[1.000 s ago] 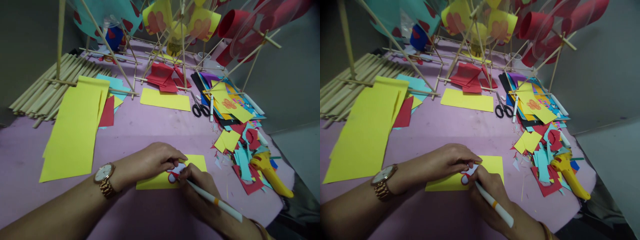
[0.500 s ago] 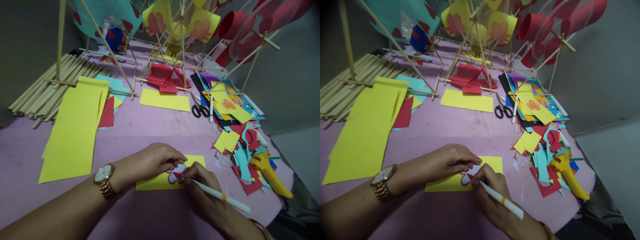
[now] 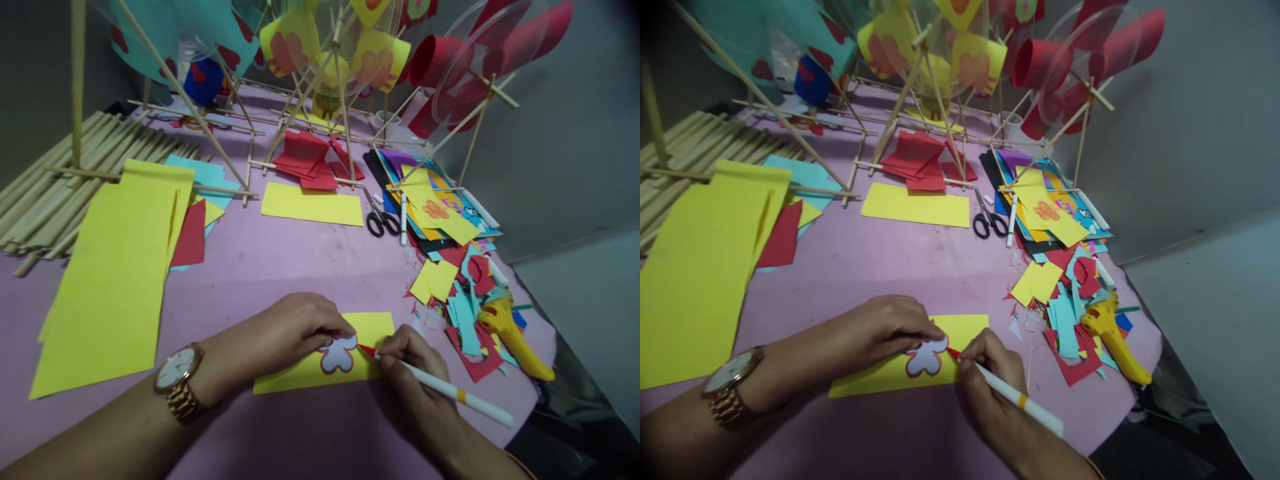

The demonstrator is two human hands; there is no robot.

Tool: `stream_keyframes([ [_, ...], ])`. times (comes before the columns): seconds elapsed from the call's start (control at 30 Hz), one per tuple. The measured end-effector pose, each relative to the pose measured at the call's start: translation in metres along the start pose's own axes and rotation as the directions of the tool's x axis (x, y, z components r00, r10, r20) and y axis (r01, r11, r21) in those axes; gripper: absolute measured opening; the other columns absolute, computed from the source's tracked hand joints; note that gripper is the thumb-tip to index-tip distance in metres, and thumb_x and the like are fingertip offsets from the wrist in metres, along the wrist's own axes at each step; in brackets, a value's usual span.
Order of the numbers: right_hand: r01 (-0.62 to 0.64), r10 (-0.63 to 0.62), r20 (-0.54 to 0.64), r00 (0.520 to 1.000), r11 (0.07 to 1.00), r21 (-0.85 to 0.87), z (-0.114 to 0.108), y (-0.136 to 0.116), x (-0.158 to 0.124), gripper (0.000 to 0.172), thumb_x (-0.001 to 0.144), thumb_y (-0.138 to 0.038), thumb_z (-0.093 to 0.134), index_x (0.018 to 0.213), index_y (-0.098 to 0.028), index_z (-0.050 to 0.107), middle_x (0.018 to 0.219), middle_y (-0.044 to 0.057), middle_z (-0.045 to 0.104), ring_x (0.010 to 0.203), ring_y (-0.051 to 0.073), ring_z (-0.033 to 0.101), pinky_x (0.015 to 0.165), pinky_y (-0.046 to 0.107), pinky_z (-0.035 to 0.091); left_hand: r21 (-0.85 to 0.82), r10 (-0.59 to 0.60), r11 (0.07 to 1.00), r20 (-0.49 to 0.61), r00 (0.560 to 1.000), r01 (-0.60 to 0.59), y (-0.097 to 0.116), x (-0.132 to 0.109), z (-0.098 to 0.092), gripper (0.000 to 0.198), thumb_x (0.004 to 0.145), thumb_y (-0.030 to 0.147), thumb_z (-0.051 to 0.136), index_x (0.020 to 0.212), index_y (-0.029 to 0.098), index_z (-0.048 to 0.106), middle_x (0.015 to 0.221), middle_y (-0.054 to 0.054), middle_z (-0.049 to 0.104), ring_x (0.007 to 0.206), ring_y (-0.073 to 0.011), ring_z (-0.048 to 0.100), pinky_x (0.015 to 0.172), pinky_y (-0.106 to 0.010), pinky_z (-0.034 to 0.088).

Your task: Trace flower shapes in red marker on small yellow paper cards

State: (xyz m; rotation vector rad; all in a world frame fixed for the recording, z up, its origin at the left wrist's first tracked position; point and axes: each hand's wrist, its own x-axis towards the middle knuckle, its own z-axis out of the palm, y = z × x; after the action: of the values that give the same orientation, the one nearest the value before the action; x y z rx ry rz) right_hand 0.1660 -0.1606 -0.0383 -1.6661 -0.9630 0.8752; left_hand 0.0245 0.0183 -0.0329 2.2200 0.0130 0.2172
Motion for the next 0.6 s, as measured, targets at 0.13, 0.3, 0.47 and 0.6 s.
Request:
stream_keyframes([
  [0.13, 0.040, -0.037, 0.071, 0.997, 0.998, -0.047, 0.000, -0.008, 0.000, 0.013, 0.085, -0.022, 0.046, 0.072, -0.022, 0.045, 0.052, -0.009, 0.034, 0.044, 0.010, 0.028, 0.042, 0.022, 0.022, 0.037, 0.047, 0.998, 0.024, 0.999, -0.048, 0.000, 0.000, -0.001, 0.023, 0.087, 0.009, 0.054, 0.103, 0.019, 0.068, 0.085, -0.003, 0.068, 0.077, -0.0124, 0.059, 0.072, -0.021, 0.041],
  [0.3, 0.130, -0.117, 0.103, 0.988, 0.983, -0.131, 0.002, -0.019, 0.008, 0.013, 0.082, -0.020, 0.044, 0.070, -0.022, 0.043, 0.049, -0.010, 0.032, 0.041, 0.009, 0.028, 0.040, 0.021, 0.021, 0.129, 0.086, 0.988, 0.037, 0.996, -0.090, 0.000, -0.001, 0.002, 0.022, 0.091, 0.013, 0.050, 0.091, 0.022, 0.069, 0.083, -0.001, 0.065, 0.076, -0.0121, 0.058, 0.070, -0.022, 0.039],
  [0.47, 0.161, -0.146, 0.118, 0.982, 0.978, -0.131, 0.003, -0.018, 0.009, 0.012, 0.080, -0.017, 0.043, 0.070, -0.022, 0.042, 0.048, -0.010, 0.031, 0.040, 0.009, 0.028, 0.040, 0.021, 0.021, 0.217, 0.084, 0.972, 0.045, 0.995, -0.092, 0.006, -0.003, 0.004, 0.017, 0.089, 0.018, 0.054, 0.081, 0.023, 0.068, 0.082, 0.000, 0.064, 0.076, -0.0141, 0.057, 0.069, -0.026, 0.037],
  [0.6, 0.199, -0.182, 0.166, 0.969, 0.975, -0.097, 0.003, -0.013, 0.008, 0.012, 0.081, -0.015, 0.043, 0.071, -0.022, 0.042, 0.049, -0.010, 0.032, 0.040, 0.008, 0.028, 0.040, 0.021, 0.020, 0.300, 0.080, 0.950, 0.047, 0.996, -0.090, 0.010, -0.005, 0.005, 0.017, 0.089, 0.020, 0.056, 0.075, 0.022, 0.065, 0.080, 0.000, 0.062, 0.077, -0.0143, 0.056, 0.069, -0.026, 0.037],
])
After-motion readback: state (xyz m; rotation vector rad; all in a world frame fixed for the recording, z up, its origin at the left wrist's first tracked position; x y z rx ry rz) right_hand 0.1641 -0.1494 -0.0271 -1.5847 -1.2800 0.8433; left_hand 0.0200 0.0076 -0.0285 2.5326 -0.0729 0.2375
